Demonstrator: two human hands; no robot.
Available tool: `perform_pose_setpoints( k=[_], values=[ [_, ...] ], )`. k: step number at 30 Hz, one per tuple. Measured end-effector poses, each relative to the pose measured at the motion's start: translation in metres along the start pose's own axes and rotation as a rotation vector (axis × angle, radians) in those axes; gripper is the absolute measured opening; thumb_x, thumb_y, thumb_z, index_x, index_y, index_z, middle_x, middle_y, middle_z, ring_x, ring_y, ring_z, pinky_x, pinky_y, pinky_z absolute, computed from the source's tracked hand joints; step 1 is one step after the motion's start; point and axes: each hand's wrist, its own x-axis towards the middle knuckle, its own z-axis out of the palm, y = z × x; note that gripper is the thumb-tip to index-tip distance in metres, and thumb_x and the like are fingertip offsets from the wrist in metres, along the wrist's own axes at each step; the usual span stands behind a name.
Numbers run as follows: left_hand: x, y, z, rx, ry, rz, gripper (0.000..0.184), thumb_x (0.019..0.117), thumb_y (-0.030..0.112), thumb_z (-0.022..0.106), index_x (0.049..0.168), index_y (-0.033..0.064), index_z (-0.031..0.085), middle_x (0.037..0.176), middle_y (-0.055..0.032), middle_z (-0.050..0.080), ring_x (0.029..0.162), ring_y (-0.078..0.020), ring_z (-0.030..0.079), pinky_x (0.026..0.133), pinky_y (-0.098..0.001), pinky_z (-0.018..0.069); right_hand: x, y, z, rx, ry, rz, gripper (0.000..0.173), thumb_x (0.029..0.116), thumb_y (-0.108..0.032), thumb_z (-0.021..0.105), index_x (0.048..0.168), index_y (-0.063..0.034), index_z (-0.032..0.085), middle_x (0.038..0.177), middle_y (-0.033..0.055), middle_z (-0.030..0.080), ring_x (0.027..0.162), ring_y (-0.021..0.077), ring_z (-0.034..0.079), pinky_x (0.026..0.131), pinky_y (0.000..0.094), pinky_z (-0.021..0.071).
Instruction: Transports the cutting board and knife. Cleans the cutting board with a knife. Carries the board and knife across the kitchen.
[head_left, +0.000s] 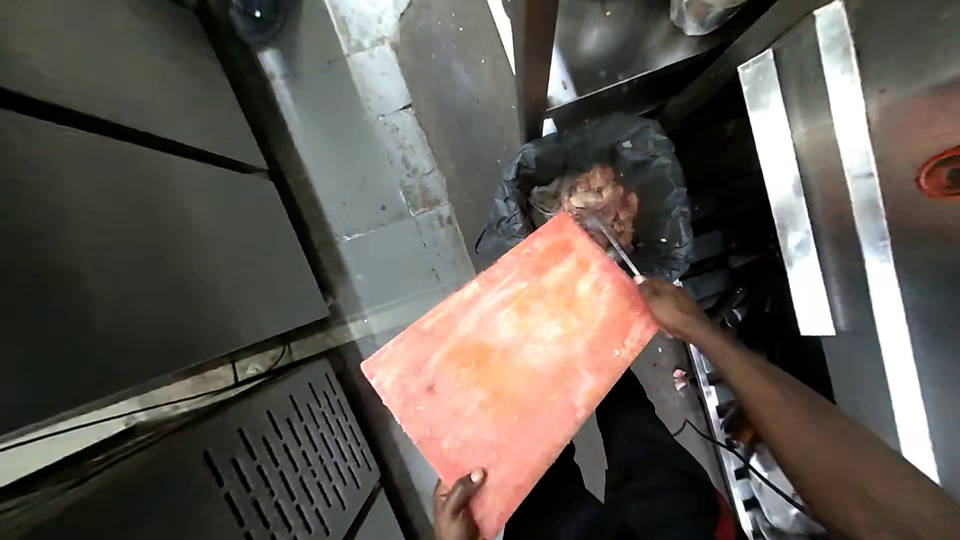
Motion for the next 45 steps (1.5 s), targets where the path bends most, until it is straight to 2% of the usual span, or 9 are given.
perform_pose_setpoints(
  k=[4,7,13,18,23,26,32,35,45],
  values=[
    [0.006,-0.003,0.000,-0.026,-0.009,-0.020,0.018,0.0849,-0.003,0.052,0.099,0.0017,0.062,0.077,-0.0097,0.075,0.066,-0.0188,0.074,0.061,-0.0380,0.0640,-0.033,-0.012,0.015,0.024,0.104,-0.092,0.051,0.1112,-0.042,0.037,0.121,-0.0017,0.067,0.108,0.0236,0.070,0.101,0.0407,0.068,0.090,0.0628,0.0525],
    [0.006,-0.003,-0.002,-0.037,-0.028,-0.018,0.017,0.0834,-0.002,0.055,0.098,0.0015,0.063,0.077,-0.0102,0.075,0.067,-0.0191,0.074,0.062,-0.0383,0.0640,-0.093,-0.053,0.068,-0.066,-0.147,-0.306,0.035,0.1075,-0.036,0.046,0.120,-0.0092,0.065,0.093,0.0163,0.070,0.089,0.0350,0.071,0.080,0.0577,0.0564],
    [0.004,0.003,-0.004,-0.011,-0.052,-0.017,0.021,0.0854,-0.005,0.049,0.097,0.0052,0.063,0.077,-0.0068,0.075,0.068,-0.0163,0.074,0.065,-0.0369,0.0641,-0.156,-0.101,0.146,-0.204,-0.430,-0.639,0.053,0.1062,-0.054,0.039,0.118,-0.0075,0.061,0.083,0.0181,0.069,0.081,0.0404,0.071,0.069,0.0603,0.0551],
    [0.006,0.006,-0.003,-0.009,-0.058,0.001,0.022,0.0859,-0.006,0.050,0.096,0.0073,0.065,0.077,-0.0052,0.076,0.068,-0.0145,0.074,0.064,-0.0352,0.0640,-0.094,-0.086,0.076,-0.199,-0.386,-0.305,0.046,0.1094,-0.043,0.041,0.129,-0.0073,0.062,0.107,0.0223,0.070,0.103,0.0415,0.069,0.089,0.0621,0.0530],
    [0.005,0.008,0.004,0.026,-0.055,-0.015,0.020,0.0866,-0.005,0.049,0.096,0.0051,0.063,0.076,-0.0053,0.075,0.067,-0.0149,0.074,0.063,-0.0349,0.0638,0.007,-0.031,-0.007,-0.007,0.041,0.020,0.059,0.1114,-0.046,0.031,0.119,0.0000,0.067,0.115,0.0264,0.068,0.112,0.0434,0.064,0.094,0.0658,0.0483],
    [0.008,-0.002,0.005,-0.001,-0.048,-0.014,0.018,0.0851,-0.004,0.052,0.097,0.0037,0.064,0.076,-0.0060,0.075,0.066,-0.0154,0.073,0.064,-0.0363,0.0637,-0.023,-0.037,-0.007,0.024,0.112,-0.040,0.056,0.1110,-0.046,0.033,0.121,-0.0028,0.067,0.111,0.0237,0.069,0.108,0.0410,0.067,0.093,0.0641,0.0508],
    [0.004,0.000,0.006,0.005,-0.062,-0.029,0.017,0.0853,-0.002,0.053,0.097,0.0057,0.063,0.076,-0.0049,0.075,0.067,-0.0150,0.074,0.064,-0.0366,0.0638,-0.132,-0.108,0.089,-0.210,-0.457,-0.429,0.050,0.1071,-0.050,0.040,0.129,-0.0101,0.060,0.099,0.0203,0.070,0.096,0.0411,0.070,0.083,0.0614,0.0546],
    [0.007,-0.004,0.002,-0.007,-0.085,-0.009,0.017,0.0841,0.000,0.057,0.098,0.0073,0.065,0.078,-0.0050,0.076,0.069,-0.0148,0.074,0.066,-0.0367,0.0639,-0.137,-0.115,0.108,-0.279,-0.475,-0.536,0.056,0.1070,-0.055,0.037,0.125,-0.0077,0.060,0.095,0.0204,0.069,0.093,0.0418,0.070,0.080,0.0611,0.0542],
    [0.004,-0.006,0.004,-0.025,-0.069,0.005,0.018,0.0842,-0.003,0.054,0.099,0.0049,0.062,0.076,-0.0052,0.075,0.067,-0.0145,0.074,0.064,-0.0352,0.0639,0.001,-0.016,-0.019,-0.022,0.088,0.092,0.065,0.1102,-0.052,0.028,0.119,-0.0008,0.067,0.115,0.0269,0.067,0.110,0.0447,0.065,0.093,0.0671,0.0488]
  ],
)
